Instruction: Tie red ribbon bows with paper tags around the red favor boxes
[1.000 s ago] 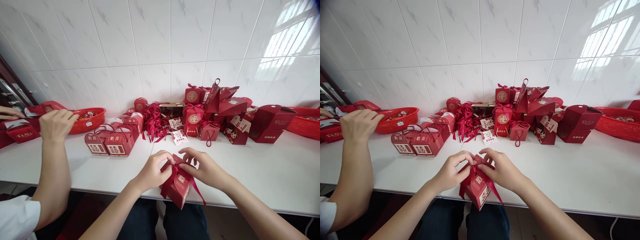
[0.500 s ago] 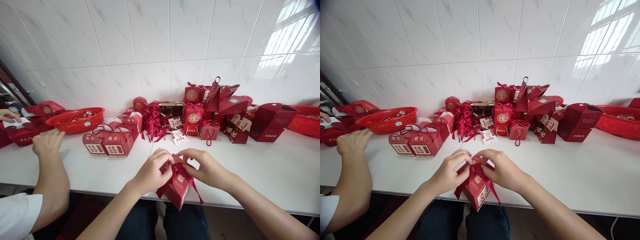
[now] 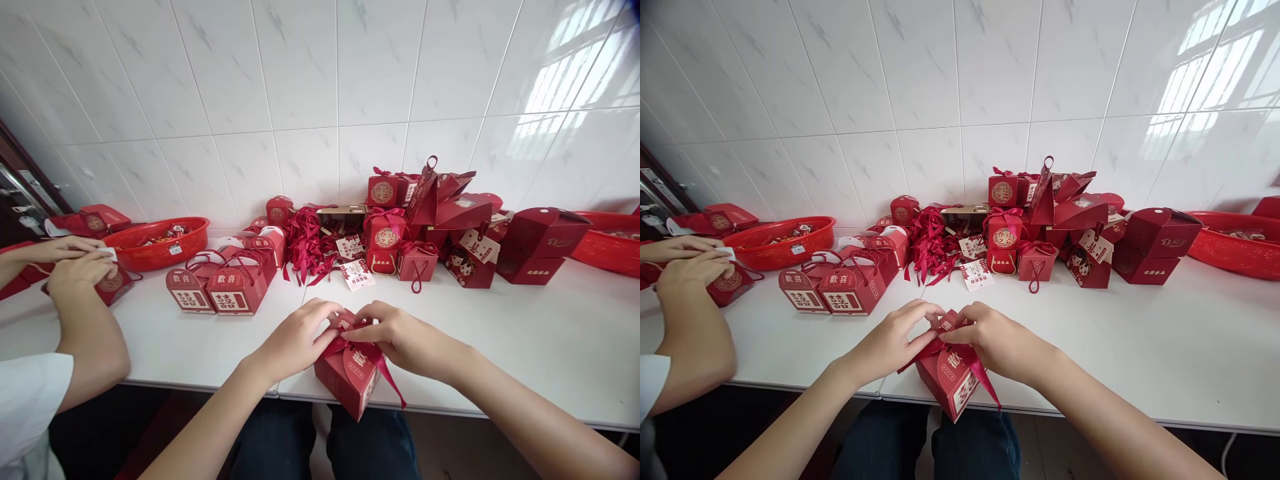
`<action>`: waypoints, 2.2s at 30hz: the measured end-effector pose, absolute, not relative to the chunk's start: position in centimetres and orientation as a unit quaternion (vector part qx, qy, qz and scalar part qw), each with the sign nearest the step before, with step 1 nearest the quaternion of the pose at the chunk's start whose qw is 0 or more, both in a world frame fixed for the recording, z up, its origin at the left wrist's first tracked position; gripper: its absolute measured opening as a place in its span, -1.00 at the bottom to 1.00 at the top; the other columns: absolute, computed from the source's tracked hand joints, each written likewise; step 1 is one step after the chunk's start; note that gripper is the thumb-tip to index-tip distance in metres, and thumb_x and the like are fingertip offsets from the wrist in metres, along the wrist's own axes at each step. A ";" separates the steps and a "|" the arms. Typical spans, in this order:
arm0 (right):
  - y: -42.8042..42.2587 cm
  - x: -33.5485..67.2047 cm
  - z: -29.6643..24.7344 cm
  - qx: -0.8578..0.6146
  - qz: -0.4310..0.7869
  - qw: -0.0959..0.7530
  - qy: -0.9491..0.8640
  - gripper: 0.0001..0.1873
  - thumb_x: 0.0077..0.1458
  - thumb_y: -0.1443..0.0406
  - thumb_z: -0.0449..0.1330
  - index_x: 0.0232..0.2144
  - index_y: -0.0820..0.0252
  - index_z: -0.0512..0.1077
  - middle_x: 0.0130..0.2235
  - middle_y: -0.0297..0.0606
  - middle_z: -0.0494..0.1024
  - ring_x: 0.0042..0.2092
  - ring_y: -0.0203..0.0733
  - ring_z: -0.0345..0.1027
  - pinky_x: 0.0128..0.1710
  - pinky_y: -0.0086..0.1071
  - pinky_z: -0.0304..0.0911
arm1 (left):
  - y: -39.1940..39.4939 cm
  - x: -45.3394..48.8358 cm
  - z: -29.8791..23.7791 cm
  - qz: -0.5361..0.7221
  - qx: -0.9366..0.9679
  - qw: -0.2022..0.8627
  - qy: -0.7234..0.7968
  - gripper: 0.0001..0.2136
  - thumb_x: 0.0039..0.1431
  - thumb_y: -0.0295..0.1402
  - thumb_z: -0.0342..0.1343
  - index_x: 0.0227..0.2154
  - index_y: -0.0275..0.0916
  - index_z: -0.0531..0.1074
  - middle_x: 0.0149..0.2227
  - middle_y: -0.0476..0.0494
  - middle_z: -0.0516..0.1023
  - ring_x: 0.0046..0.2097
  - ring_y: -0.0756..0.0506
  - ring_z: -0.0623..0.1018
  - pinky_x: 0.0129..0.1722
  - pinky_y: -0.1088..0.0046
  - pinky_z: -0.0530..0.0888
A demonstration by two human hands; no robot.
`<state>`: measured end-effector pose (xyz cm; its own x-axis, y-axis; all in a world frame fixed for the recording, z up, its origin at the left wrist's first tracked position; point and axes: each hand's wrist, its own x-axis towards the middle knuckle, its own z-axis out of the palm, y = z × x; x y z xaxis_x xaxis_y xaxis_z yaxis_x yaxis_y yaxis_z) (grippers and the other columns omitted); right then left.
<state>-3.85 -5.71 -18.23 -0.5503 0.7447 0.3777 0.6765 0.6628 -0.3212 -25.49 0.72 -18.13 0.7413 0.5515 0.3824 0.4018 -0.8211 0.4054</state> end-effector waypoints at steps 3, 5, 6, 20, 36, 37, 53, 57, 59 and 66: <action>-5.5 -3.8 -18.7 -0.390 0.037 0.247 -0.886 -0.38 0.08 0.59 -0.03 -0.02 -0.14 0.49 -0.17 -0.22 0.46 -0.18 -0.18 0.34 -0.24 -0.39 0.31 | 0.9 -25.5 -17.8 0.245 0.929 0.109 0.256 -0.74 0.14 -0.53 0.05 -0.12 -0.18 0.36 -0.13 -0.10 0.50 -0.10 -0.09 0.51 -0.09 0.40 0.44; -5.3 -3.8 -19.0 -0.378 0.035 0.249 -0.891 -0.39 0.05 0.61 0.03 -0.05 -0.15 0.50 -0.22 -0.22 0.43 -0.21 -0.20 0.31 -0.28 -0.42 0.29 | 0.9 -25.3 -17.7 0.239 0.937 0.073 0.245 -0.73 0.09 -0.57 0.06 -0.14 -0.20 0.38 -0.20 -0.10 0.51 -0.14 -0.10 0.50 -0.14 0.39 0.45; -5.2 -3.8 -19.0 -0.372 0.041 0.248 -0.893 -0.40 0.02 0.61 0.07 -0.07 -0.14 0.52 -0.24 -0.22 0.41 -0.23 -0.22 0.30 -0.30 -0.43 0.27 | 0.9 -25.2 -17.7 0.233 0.941 0.050 0.239 -0.73 0.07 -0.59 0.05 -0.17 -0.22 0.39 -0.24 -0.09 0.51 -0.17 -0.10 0.49 -0.16 0.37 0.45; -4.5 -3.5 -19.8 -0.337 0.146 0.288 -0.884 -0.42 0.01 0.64 0.08 -0.11 -0.06 0.55 -0.19 -0.18 0.35 -0.19 -0.24 0.26 -0.25 -0.43 0.27 | 1.4 -23.7 -15.9 0.137 0.949 0.129 0.253 -0.90 -0.03 -0.54 0.02 -0.44 -0.22 0.33 -0.29 -0.06 0.35 -0.16 -0.10 0.39 -0.17 0.37 0.41; -4.3 -3.4 -20.1 -0.309 0.167 0.321 -0.879 -0.39 -0.02 0.68 0.03 -0.14 -0.02 0.57 -0.19 -0.18 0.39 -0.15 -0.23 0.28 -0.20 -0.40 0.29 | 1.6 -25.2 -16.1 0.130 0.913 0.286 0.260 -0.81 -0.04 -0.54 0.01 -0.34 -0.16 0.25 -0.22 -0.01 0.32 -0.15 -0.06 0.37 -0.11 0.41 0.36; -4.3 -3.4 -20.1 -0.310 0.170 0.322 -0.878 -0.39 -0.02 0.67 0.03 -0.14 -0.03 0.57 -0.19 -0.18 0.39 -0.15 -0.24 0.28 -0.20 -0.40 0.29 | 1.6 -25.2 -16.3 0.150 0.914 0.272 0.261 -0.82 -0.02 -0.53 0.04 -0.34 -0.16 0.27 -0.23 -0.01 0.34 -0.16 -0.05 0.38 -0.12 0.42 0.37; -4.3 -3.3 -20.5 -0.308 0.184 0.342 -0.869 -0.48 0.04 0.63 0.05 -0.13 0.02 0.57 -0.19 -0.17 0.37 -0.12 -0.23 0.29 -0.09 -0.35 0.31 | 1.6 -25.0 -18.6 0.330 0.924 0.041 0.190 -0.93 0.16 -0.47 0.13 -0.37 -0.22 0.50 -0.34 -0.05 0.61 -0.23 -0.06 0.57 -0.12 0.35 0.45; -4.3 -3.1 -20.5 -0.311 0.183 0.336 -0.870 -0.43 0.03 0.64 0.01 -0.11 0.00 0.55 -0.20 -0.17 0.36 -0.16 -0.25 0.29 -0.12 -0.36 0.33 | 1.5 -25.9 -17.7 0.266 0.942 -0.182 0.091 -0.80 0.26 -0.57 -0.06 -0.26 -0.28 0.46 -0.33 -0.13 0.60 -0.22 -0.08 0.57 0.02 0.15 0.38; -4.3 -3.1 -20.4 -0.314 0.181 0.333 -0.870 -0.39 0.01 0.66 -0.01 -0.11 -0.01 0.55 -0.21 -0.18 0.36 -0.17 -0.26 0.28 -0.13 -0.36 0.33 | 1.5 -26.2 -17.4 0.251 0.934 -0.245 0.062 -0.78 0.25 -0.61 -0.10 -0.21 -0.31 0.44 -0.34 -0.14 0.60 -0.21 -0.10 0.56 0.06 0.08 0.36; -4.2 -3.1 -20.4 -0.316 0.191 0.334 -0.867 -0.39 -0.02 0.67 -0.03 -0.13 0.03 0.56 -0.20 -0.17 0.34 -0.18 -0.27 0.28 -0.21 -0.41 0.34 | 1.2 -25.4 -17.3 0.247 0.947 -0.165 0.120 -0.77 0.20 -0.59 -0.08 -0.20 -0.23 0.41 -0.27 -0.13 0.54 -0.15 -0.10 0.49 -0.01 0.20 0.40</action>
<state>-3.14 -4.20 -20.42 -0.5768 0.6759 0.4588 0.4208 0.7272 -0.5423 -25.39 1.17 -17.28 0.8493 0.1449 0.5077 0.3080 -0.9170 -0.2534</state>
